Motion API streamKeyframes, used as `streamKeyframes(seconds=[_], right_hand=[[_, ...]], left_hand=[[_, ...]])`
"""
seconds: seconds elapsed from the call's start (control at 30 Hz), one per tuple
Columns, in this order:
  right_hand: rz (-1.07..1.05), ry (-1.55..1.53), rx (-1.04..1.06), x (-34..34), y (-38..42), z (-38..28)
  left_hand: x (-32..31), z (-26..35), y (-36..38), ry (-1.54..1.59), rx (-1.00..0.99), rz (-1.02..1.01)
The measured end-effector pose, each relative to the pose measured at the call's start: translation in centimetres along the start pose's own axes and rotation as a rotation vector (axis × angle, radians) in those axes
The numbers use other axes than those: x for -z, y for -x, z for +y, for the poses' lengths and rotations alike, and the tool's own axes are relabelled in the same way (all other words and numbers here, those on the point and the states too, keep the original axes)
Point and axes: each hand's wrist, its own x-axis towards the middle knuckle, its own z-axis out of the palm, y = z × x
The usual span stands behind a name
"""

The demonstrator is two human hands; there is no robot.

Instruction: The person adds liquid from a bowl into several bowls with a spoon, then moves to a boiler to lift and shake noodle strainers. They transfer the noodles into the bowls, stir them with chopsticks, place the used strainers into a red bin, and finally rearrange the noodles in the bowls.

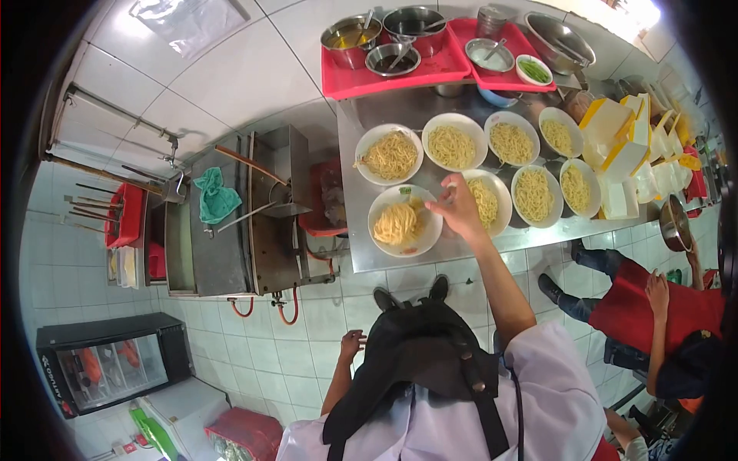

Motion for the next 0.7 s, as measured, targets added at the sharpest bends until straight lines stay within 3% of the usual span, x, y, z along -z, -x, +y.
streamKeyframes(seconds=[0.07, 0.1, 0.2, 0.23, 0.27, 0.33, 0.4, 0.47, 0.5, 0.53, 0.6, 0.63, 0.7], right_hand=[[0.02, 0.301, 0.189, 0.6, 0.7, -2.9], [0.153, 0.766, 0.404, 1.2, 2.1, -5.9], [0.252, 0.806, 0.489, 0.6, 0.1, -2.6], [0.139, 0.556, 0.324, 0.4, -0.5, -0.8], [0.155, 0.555, 0.332, 1.1, -0.8, -0.7], [-0.031, -0.027, 0.025, 1.7, -0.7, 0.0], [-0.04, 0.01, 0.015, 1.7, 0.4, -2.6], [0.273, 0.886, 0.481, 0.9, 0.8, -3.8], [0.366, 1.094, 0.478, 0.4, 0.4, -3.9], [0.376, 1.093, 0.472, 0.2, -0.1, -3.0], [0.011, 0.529, 0.206, 0.2, -0.7, -0.1], [0.025, 0.532, 0.211, 0.5, -1.0, 0.4], [-0.025, -0.029, 0.076, 0.7, -1.3, 1.8]], left_hand=[[-0.1, -0.8, 0.4, -0.042, 0.008, 0.005], [-0.3, -0.4, 0.0, -0.081, -0.007, 0.011], [-0.4, 0.9, 1.0, -0.022, 0.006, 0.019], [-0.4, 0.9, 0.6, -0.035, 0.025, 0.004], [-0.3, 1.1, 0.4, -0.048, 0.042, -0.01], [0.0, 1.0, 0.2, -0.035, 0.049, -0.015], [0.1, 0.9, 0.3, -0.026, -0.014, -0.014], [0.0, 0.8, 0.2, -0.05, -0.02, -0.021], [0.1, 1.0, 0.0, -0.061, 0.018, -0.023], [0.4, 1.3, -0.1, -0.073, 0.056, -0.025], [0.2, 1.4, 0.2, -0.056, 0.035, -0.022], [0.3, 1.6, -0.1, -0.079, 0.033, -0.03], [0.3, 1.6, -0.6, -0.065, 0.01, -0.027]])
